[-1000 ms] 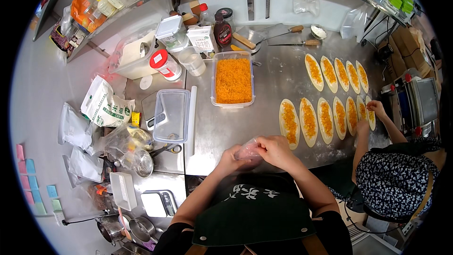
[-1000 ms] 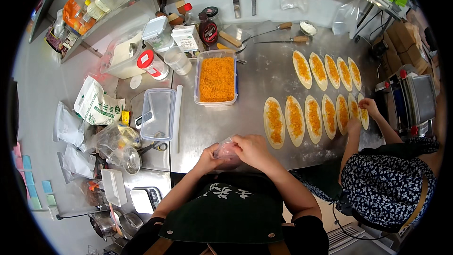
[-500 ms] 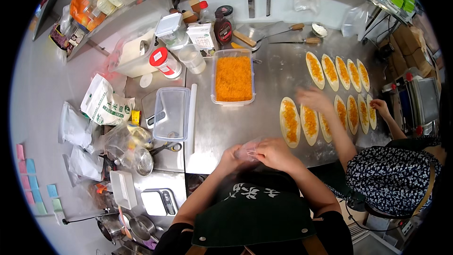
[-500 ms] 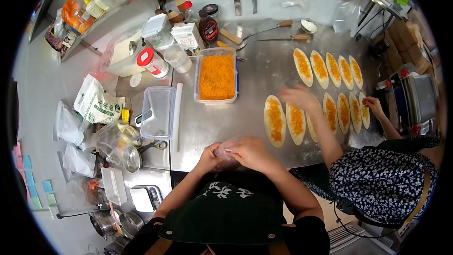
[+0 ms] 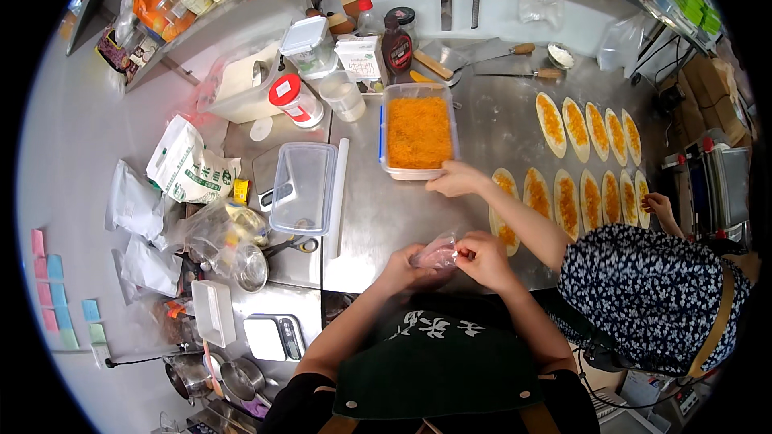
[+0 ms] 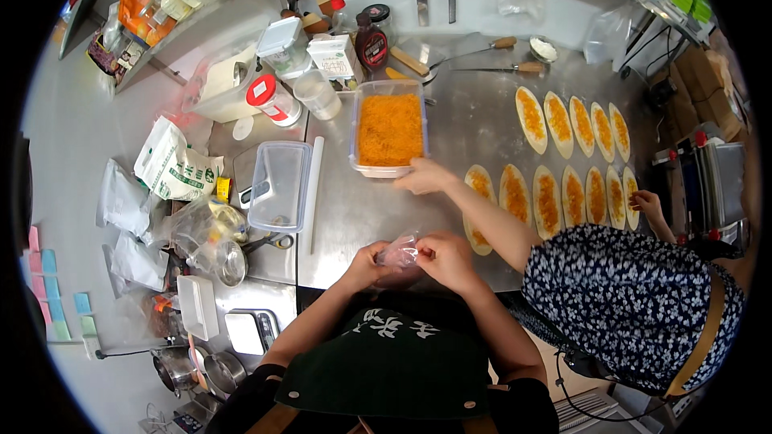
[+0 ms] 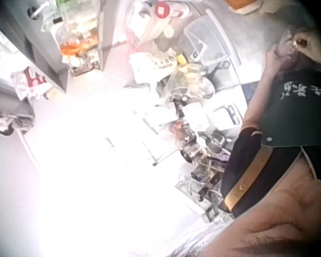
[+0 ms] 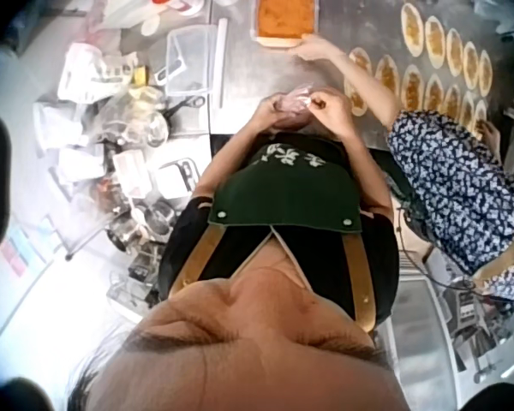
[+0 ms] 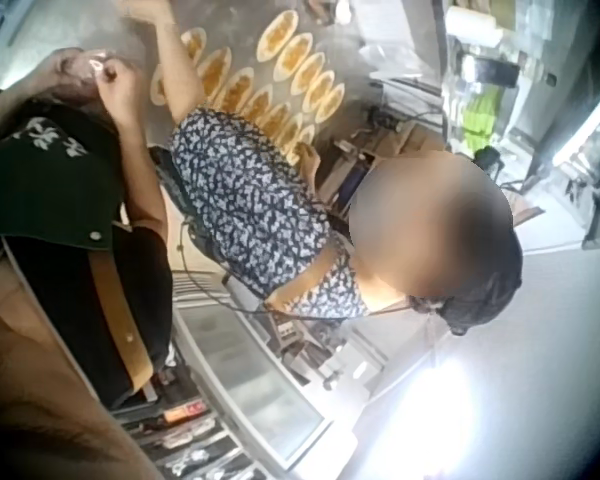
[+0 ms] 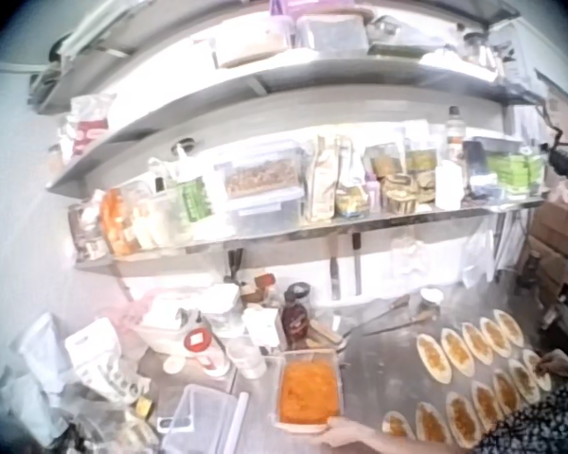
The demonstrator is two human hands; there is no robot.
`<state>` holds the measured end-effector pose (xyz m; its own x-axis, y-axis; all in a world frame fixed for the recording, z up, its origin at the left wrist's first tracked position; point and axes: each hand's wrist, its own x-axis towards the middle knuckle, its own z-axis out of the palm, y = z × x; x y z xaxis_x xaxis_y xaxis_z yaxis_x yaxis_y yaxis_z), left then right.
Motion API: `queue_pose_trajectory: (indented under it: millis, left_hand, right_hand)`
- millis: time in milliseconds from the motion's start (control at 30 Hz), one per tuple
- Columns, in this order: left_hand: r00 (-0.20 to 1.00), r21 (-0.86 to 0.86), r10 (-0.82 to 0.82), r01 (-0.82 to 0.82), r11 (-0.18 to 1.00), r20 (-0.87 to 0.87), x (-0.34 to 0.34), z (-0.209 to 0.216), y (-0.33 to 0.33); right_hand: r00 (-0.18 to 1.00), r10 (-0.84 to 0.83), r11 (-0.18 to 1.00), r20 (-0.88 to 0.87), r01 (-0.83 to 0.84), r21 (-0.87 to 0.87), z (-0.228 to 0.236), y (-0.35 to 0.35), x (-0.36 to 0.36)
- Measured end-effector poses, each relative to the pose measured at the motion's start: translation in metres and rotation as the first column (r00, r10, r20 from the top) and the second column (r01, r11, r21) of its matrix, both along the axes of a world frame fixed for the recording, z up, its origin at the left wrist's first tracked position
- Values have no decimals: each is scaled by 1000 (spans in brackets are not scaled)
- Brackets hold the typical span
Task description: The person places corn kernels onto several oval dough pieces laid out on a stainless steel counter. They then place slices of ham on top of the corn. A coworker adds shredded cheese to the same dough pieces.
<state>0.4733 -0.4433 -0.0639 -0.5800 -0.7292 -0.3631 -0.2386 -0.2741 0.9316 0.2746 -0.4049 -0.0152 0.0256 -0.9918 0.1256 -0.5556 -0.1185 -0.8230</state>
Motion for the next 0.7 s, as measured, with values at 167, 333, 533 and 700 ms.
queue_pose_trajectory:
  millis: [167,333,533,700]
  left_hand:
    - [1000,107,-28,28,994,-4,-2,10,5]
    - [984,79,-108,97,992,142,1,12,6]
    - [968,123,-177,157,980,176,15,-16,8]
    - [984,-113,-36,56,992,173,18,-71,22]
  right_hand:
    - [986,122,992,-117,-123,-2,15,-6,-1]
    - [973,204,956,-105,-175,236,4,-8,0]
    - [965,256,919,-48,-228,320,3,-5,-3]
    - [965,231,963,-125,-207,175,-3,2,10]
